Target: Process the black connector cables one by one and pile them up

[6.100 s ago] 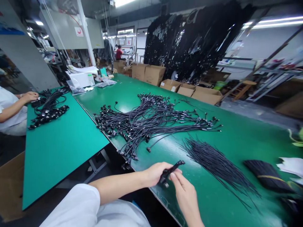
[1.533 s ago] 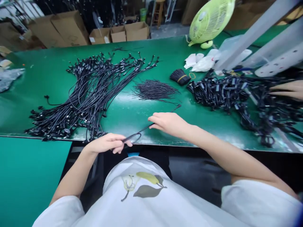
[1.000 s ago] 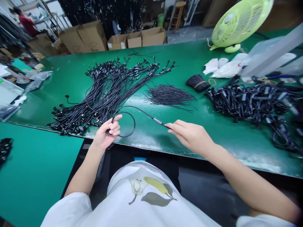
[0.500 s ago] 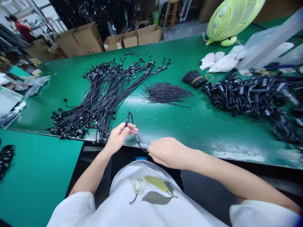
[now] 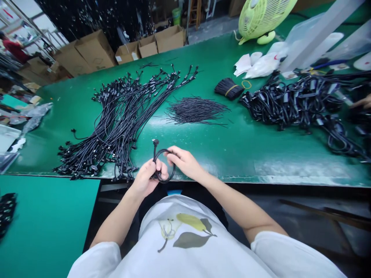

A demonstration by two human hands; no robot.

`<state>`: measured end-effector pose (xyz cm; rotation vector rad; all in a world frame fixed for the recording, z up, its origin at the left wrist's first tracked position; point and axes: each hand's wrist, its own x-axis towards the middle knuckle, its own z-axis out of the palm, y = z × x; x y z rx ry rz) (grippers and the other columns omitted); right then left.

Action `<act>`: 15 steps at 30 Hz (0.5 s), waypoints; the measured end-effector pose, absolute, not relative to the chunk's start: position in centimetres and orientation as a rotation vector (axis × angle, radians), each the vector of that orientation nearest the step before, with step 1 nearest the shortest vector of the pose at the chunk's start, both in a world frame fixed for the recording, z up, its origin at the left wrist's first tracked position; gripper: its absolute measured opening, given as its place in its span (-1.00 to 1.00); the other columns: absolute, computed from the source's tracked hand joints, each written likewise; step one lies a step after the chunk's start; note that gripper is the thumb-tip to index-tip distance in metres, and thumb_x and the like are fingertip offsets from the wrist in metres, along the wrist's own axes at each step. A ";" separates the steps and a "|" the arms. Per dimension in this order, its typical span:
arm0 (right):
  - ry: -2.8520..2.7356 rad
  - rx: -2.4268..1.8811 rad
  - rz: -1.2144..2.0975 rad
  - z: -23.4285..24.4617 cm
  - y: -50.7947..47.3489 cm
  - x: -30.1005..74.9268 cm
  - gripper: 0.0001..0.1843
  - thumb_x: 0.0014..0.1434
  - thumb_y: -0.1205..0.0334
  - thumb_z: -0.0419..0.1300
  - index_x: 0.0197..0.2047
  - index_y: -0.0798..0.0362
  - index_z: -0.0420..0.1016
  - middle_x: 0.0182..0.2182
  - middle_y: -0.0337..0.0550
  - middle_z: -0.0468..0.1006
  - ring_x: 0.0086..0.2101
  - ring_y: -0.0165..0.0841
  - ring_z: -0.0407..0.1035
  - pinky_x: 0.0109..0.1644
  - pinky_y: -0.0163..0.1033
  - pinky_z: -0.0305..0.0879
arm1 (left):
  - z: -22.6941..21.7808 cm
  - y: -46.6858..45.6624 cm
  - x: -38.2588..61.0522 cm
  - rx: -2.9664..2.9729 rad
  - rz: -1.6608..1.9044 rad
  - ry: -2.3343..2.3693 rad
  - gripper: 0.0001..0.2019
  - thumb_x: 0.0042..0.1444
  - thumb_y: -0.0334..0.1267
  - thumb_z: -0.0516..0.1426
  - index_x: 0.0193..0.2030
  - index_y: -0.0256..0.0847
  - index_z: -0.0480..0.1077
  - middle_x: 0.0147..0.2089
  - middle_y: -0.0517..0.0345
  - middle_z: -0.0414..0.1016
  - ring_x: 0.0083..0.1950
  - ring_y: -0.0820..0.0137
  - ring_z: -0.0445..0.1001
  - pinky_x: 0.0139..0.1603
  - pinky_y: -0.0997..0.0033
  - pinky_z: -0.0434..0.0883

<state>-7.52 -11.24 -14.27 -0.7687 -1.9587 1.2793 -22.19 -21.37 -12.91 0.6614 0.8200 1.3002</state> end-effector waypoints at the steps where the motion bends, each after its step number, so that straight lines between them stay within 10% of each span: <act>1: -1.892 -0.821 1.374 -14.7 -11.5 -7.7 -0.66 0.32 -0.02 -0.01 -0.23 0.06 0.40 -0.36 -0.20 0.43 -0.37 -0.42 0.28 -0.26 -0.31 0.23 | -13.3 -21.5 -21.8 0.643 1.293 0.850 -0.60 0.12 0.08 0.20 -0.45 -0.25 0.28 -0.40 0.11 0.40 -0.35 0.42 0.40 -0.24 0.37 0.36; 7: -1.140 -0.818 1.927 -16.1 -13.1 -8.6 -0.61 0.16 -0.11 0.19 -0.41 0.07 0.31 -0.54 -0.37 0.19 -0.59 -0.57 -0.07 -0.53 -0.42 -0.04 | -16.3 -22.7 -19.6 0.511 1.372 0.998 -0.57 0.20 0.13 0.08 -0.44 -0.20 0.21 -0.48 0.26 0.22 -0.33 0.43 0.32 -0.01 0.25 0.33; 15: -1.181 -0.796 2.075 -14.3 -17.0 -9.1 -0.59 0.25 -0.20 0.04 -0.11 -0.02 0.30 -0.33 -0.21 0.40 -0.50 -0.50 0.25 -0.69 -0.50 -0.05 | -17.0 -23.4 -20.3 1.016 0.901 1.226 -0.57 0.17 0.15 0.09 -0.34 -0.26 0.37 -0.42 0.16 0.35 -0.37 0.40 0.29 -0.26 0.36 0.27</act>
